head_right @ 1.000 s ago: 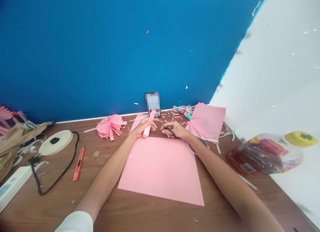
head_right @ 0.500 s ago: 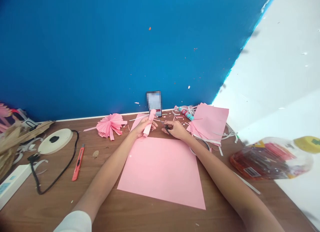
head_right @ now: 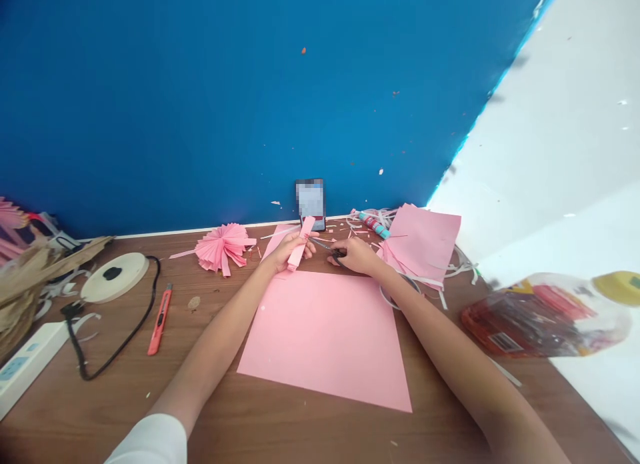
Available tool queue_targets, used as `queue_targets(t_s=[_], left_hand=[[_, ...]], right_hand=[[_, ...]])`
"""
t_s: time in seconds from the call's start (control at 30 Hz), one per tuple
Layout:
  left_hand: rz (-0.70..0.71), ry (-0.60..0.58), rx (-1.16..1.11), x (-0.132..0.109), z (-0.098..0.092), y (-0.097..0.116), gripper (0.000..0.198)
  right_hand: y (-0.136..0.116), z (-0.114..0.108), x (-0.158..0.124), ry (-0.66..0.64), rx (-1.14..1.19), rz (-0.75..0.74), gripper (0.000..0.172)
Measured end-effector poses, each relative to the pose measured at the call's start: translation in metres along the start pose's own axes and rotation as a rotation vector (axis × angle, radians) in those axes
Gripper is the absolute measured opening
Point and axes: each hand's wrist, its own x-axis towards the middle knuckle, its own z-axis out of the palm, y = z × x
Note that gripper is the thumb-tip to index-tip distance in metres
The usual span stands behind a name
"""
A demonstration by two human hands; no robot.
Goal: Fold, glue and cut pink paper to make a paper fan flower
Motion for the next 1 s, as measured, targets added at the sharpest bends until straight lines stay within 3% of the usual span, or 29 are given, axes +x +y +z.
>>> queue_targets(t_s=[0.2, 0.4, 0.7, 1.0], left_hand=[[0.001, 0.0, 0.039, 0.0016, -0.001, -0.0028, 0.046], [0.017, -0.012, 0.112, 0.0012, 0.0003, -0.0018, 0.046], [0.002, 0.006, 0.099, -0.0009, 0.0027, 0.0016, 0.044], [0.019, 0.045, 0.044, 0.0, 0.0004, 0.0009, 0.043]], right_hand=[[-0.0022, -0.0025, 0.0, -0.004, 0.0, -0.014, 0.026], [-0.0032, -0.0019, -0.0014, -0.08, 0.236, 0.022, 0.031], [-0.0002, 0.0013, -0.0049, -0.051, 0.463, 0.043, 0.036], [-0.0013, 0.0017, -0.0048, -0.039, 0.471, 0.116, 0.031]])
